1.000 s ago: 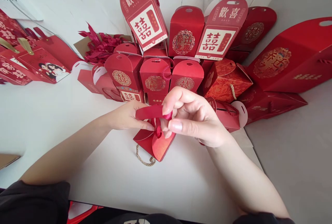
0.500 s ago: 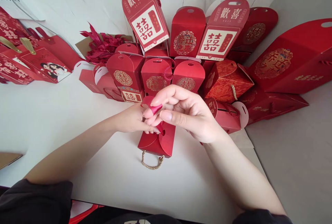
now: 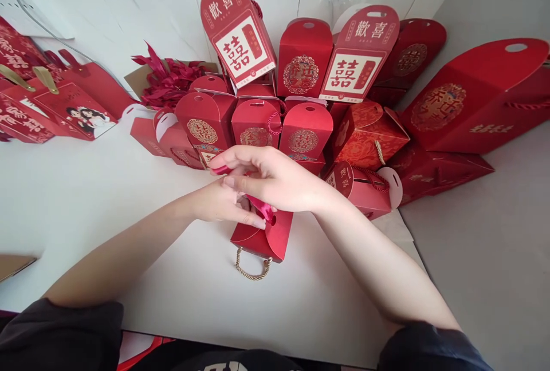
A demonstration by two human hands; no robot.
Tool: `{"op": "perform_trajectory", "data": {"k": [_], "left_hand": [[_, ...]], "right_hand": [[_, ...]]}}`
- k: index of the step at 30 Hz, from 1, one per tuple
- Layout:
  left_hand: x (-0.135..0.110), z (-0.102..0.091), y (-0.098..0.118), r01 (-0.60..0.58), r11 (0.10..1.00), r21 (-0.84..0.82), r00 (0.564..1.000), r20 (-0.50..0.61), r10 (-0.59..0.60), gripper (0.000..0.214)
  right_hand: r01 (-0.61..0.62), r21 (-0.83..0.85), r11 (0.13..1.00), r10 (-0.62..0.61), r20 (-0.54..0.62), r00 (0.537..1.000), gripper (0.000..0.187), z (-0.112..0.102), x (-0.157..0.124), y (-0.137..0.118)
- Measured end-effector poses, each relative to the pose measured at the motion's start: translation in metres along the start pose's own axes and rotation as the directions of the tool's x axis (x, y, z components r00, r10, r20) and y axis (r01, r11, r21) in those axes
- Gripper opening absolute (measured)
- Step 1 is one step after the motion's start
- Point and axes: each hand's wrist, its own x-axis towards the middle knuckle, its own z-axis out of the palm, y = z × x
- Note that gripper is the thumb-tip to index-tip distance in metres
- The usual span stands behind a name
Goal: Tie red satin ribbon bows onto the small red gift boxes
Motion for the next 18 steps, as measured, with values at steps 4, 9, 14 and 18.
{"op": "perform_trajectory", "data": {"k": [4,9,14,18], "left_hand": [[0.001,0.002,0.000,0.043,0.998,-0.048,0.999,0.008,-0.043,0.022],[-0.002,0.003,0.003,0.044,0.999,-0.012,0.999,-0.002,-0.044,0.026],[0.000,0.004,0.005,-0.012,0.998,-0.059,1.000,0.012,0.013,0.025],[0.001,0.005,0.004,-0.001,0.991,-0.134,1.000,0.026,0.004,0.027]], "right_hand": [[0.070,-0.150,0.986,-0.078,-0.043,0.996,0.030,0.002,0.000,-0.006],[-0.270,-0.568,0.777,-0.016,-0.447,0.894,0.031,-0.003,-0.023,-0.014],[-0.516,-0.472,0.715,0.329,-0.424,0.844,0.051,-0.010,-0.043,0.003],[-0.297,0.006,0.955,0.284,-0.306,0.909,0.030,-0.015,-0.044,0.024]]}}
